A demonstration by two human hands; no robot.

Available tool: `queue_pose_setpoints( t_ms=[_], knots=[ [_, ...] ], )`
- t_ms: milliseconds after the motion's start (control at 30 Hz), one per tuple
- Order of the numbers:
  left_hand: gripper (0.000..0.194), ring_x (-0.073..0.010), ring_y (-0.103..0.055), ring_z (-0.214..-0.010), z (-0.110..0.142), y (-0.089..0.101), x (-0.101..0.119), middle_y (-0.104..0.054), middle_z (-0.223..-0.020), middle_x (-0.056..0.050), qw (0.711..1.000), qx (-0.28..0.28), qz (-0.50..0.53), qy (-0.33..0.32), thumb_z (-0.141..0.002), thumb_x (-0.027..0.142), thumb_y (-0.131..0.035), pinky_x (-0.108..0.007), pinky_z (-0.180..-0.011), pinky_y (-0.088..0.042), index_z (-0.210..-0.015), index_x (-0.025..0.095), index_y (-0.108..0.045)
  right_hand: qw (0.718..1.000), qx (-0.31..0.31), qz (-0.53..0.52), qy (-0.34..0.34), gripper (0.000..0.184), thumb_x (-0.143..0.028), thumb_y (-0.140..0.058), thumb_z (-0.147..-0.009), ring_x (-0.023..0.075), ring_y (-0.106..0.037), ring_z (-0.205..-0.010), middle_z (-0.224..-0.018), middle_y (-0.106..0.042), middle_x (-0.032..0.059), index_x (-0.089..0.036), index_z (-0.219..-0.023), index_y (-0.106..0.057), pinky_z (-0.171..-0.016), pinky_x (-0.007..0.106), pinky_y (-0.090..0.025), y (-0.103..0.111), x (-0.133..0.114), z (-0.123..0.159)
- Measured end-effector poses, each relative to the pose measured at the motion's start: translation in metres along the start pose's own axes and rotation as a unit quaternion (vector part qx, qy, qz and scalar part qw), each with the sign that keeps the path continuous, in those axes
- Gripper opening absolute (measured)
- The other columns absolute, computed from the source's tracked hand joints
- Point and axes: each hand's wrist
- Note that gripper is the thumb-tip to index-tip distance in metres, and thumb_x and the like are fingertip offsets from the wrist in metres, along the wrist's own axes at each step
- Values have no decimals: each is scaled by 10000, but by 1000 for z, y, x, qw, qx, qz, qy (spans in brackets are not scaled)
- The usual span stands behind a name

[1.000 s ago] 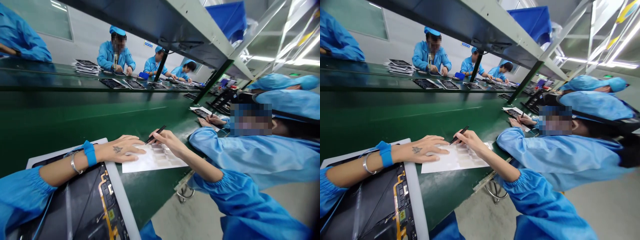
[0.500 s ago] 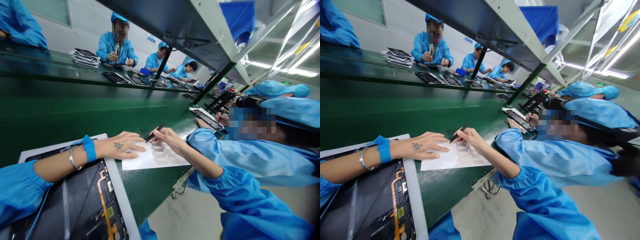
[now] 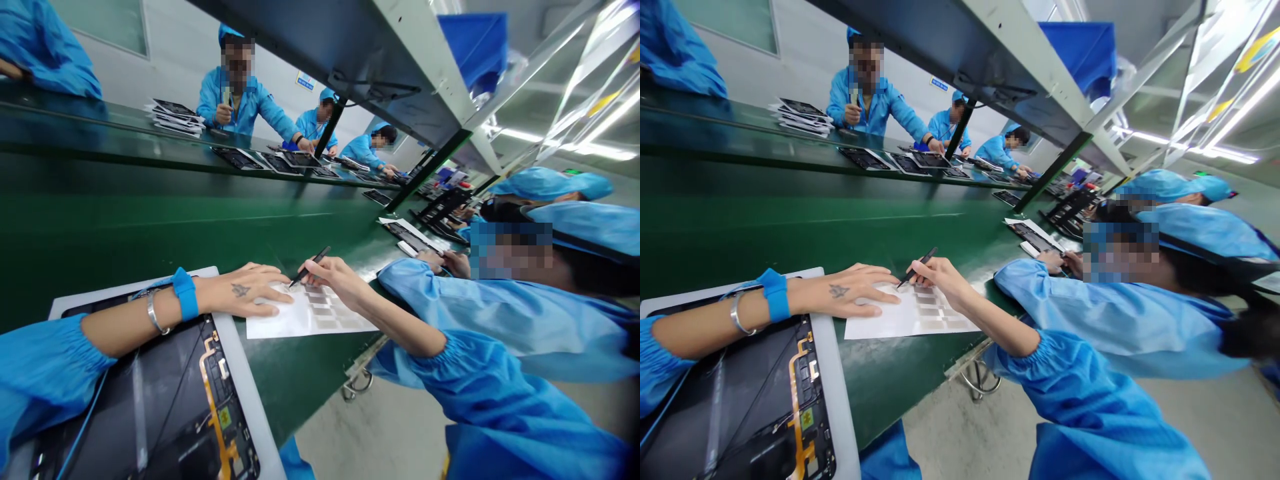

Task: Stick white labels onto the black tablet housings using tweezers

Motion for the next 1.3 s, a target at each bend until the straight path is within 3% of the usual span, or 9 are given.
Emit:
queue_pose_setpoints(
  t_ms=[200, 300, 367, 467, 600, 700, 800, 1033, 1300],
  knots=[
    [407, -311, -341, -1448, 0, 9, 10, -455, -1524, -69, 998, -11, -48, 34, -988, 412, -560, -448, -1166, -285, -1379, 301, -582, 995, 51, -50, 65, 483, -644, -800, -669, 169, -604, -704, -726, -681, 48, -181, -791, -744, -689, 298, -493, -4, -19, 14],
    [491, -307, -302, -1461, 31, 36, 16, -372, -1575, -81, 991, 49, -79, 93, -1007, 438, -519, -461, -1157, -287, -1467, 274, -467, 989, 77, -65, 105, 418, -618, -809, -689, 181, -601, -715, -770, -679, 53, -215, -784, -756, -682, 309, -513, -5, -28, 23],
    [418, -260, -437, -1356, 68, 54, 25, -498, -1465, -94, 975, 108, -110, 157, -1054, 410, -405, -415, -1113, -339, -1417, 231, -508, 986, 84, -75, 126, 391, -608, -803, -707, 181, -604, -734, -818, -679, 57, -222, -738, -749, -678, 305, -519, -11, -33, 28],
    [390, -195, -599, -1017, 126, 63, 42, -641, -1108, -75, 944, 96, -166, 267, -1076, 356, -314, -328, -920, -447, -1141, 174, -652, 987, 44, -81, 130, 417, -625, -796, -707, 186, -613, -735, -796, -678, 59, -214, -761, -751, -700, 318, -528, -36, -42, 28],
    [342, -188, -567, -900, 165, 42, 56, -601, -1029, -63, 912, 59, -225, 337, -1066, 285, -331, -313, -801, -464, -1088, 170, -652, 986, -51, -96, 128, 482, -645, -795, -687, 182, -621, -724, -730, -672, 47, -184, -816, -741, -770, 345, -532, -102, -55, 9],
    [320, -202, -553, -907, 170, 27, 57, -606, -1034, -72, 915, 86, -232, 319, -1064, 255, -339, -337, -820, -471, -1142, 155, -632, 983, -84, -90, 133, 533, -688, -778, -654, 175, -601, -706, -677, -645, 33, -169, -750, -706, -777, 348, -521, -149, -58, -14],
    [295, -200, -563, -953, 172, 21, 57, -632, -1071, -71, 927, 130, -207, 283, -1058, 220, -347, -327, -848, -472, -1159, 161, -618, 985, -92, -85, 119, 549, -714, -757, -643, 175, -574, -709, -628, -594, 14, -174, -695, -667, -751, 338, -514, -172, -51, -30],
    [281, -202, -584, -938, 171, 18, 63, -664, -1087, -72, 918, 133, -235, 292, -998, 100, -396, -331, -804, -466, -1071, 172, -657, 986, -124, -82, 78, 508, -658, -751, -703, 178, -579, -766, -706, -597, 34, -177, -601, -624, -751, 316, -518, -169, -40, -36],
    [261, -202, -580, -923, 167, 19, 64, -662, -1068, -66, 917, 117, -236, 301, -998, 104, -422, -340, -815, -470, -1083, 163, -662, 986, -145, -61, 55, 520, -655, -752, -698, 170, -579, -766, -745, -604, 43, -170, -574, -612, -751, 312, -515, -170, -45, -40]
  ],
)
Point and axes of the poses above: each hand's wrist, its own z-axis away from the middle knuckle, its own y-axis out of the back of the hand, x = y × z
